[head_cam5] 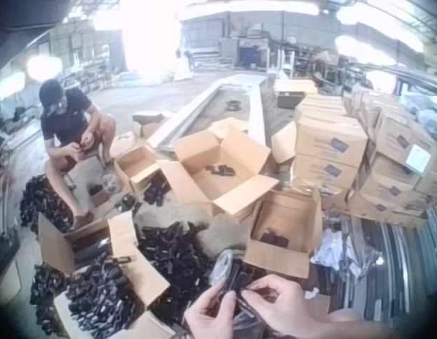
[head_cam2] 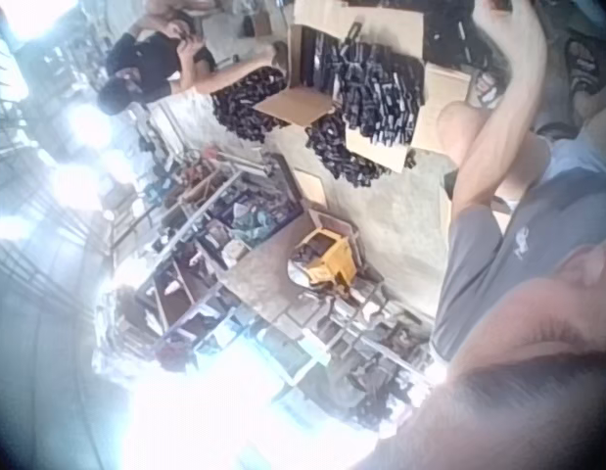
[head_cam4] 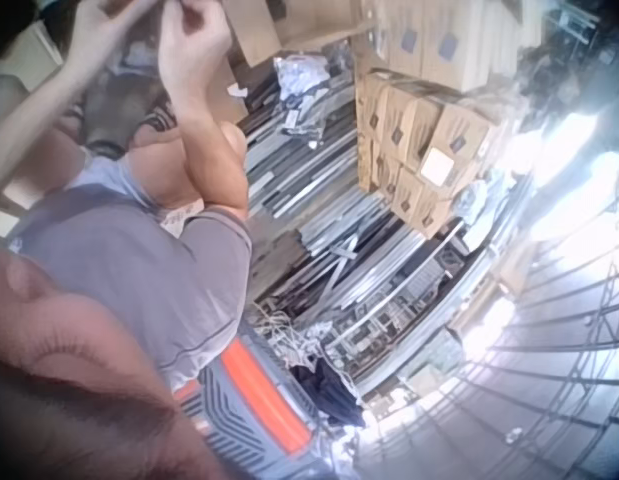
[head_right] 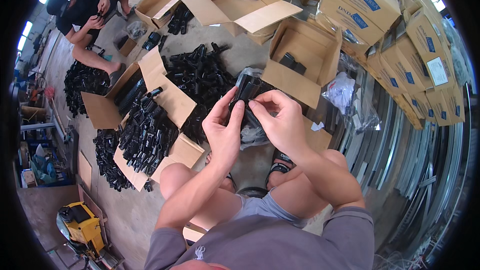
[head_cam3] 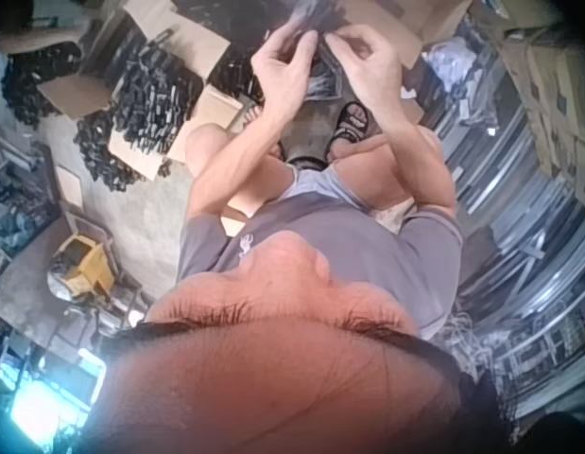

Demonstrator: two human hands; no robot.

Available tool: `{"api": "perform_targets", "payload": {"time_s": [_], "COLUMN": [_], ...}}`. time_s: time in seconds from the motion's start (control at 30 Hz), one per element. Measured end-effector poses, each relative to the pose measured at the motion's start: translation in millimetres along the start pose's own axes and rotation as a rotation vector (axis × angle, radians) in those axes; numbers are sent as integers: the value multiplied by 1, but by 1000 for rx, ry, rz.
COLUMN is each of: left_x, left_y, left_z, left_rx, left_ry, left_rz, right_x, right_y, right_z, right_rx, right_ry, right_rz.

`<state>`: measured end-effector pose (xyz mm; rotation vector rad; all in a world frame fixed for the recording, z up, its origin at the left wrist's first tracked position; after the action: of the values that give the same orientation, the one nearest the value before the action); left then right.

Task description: The person joins two black plastic hinge components together by hand and places the assembled units into a small plastic bin located between their feet.

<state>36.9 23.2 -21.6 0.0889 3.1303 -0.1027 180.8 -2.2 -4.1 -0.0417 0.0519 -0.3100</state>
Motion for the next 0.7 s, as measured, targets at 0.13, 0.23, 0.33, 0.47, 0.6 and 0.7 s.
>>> {"api": "perform_targets", "payload": {"time_s": [0.13,0.23,0.33,0.47,0.6,0.7], "left_x": [1,0,-1,1,-2,-2], "left_y": [0,1,0,2,-1,2], "left_z": [-1,-1,0,2,2,3], "left_rx": [-1,-2,11,14,-4,-1], "left_ry": [16,5,25,2,37,39], "left_rz": [-9,-3,6,10,11,15], "right_x": [-7,-3,-5,-10,-5,-4], "right_y": [0,1,-1,-2,-1,-1], "right_z": [7,4,3,13,10,8], "right_rx": [87,87,-24,117,133,89], "right_ry": [13,-4,38,-97,-101,-194], "right_rz": [-43,-22,-8,-8,-5,-3]}}
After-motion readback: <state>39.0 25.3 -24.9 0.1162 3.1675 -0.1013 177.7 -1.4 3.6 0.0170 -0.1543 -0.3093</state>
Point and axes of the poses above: each hand's wrist, its own y-axis towards the middle knuckle, its own x-axis out of the back of the hand, z = x × y, the point moved 4 cm from there along y, towards the middle knuckle, and after that the axes turned 14 degrees about y, right-handed, at the moved point
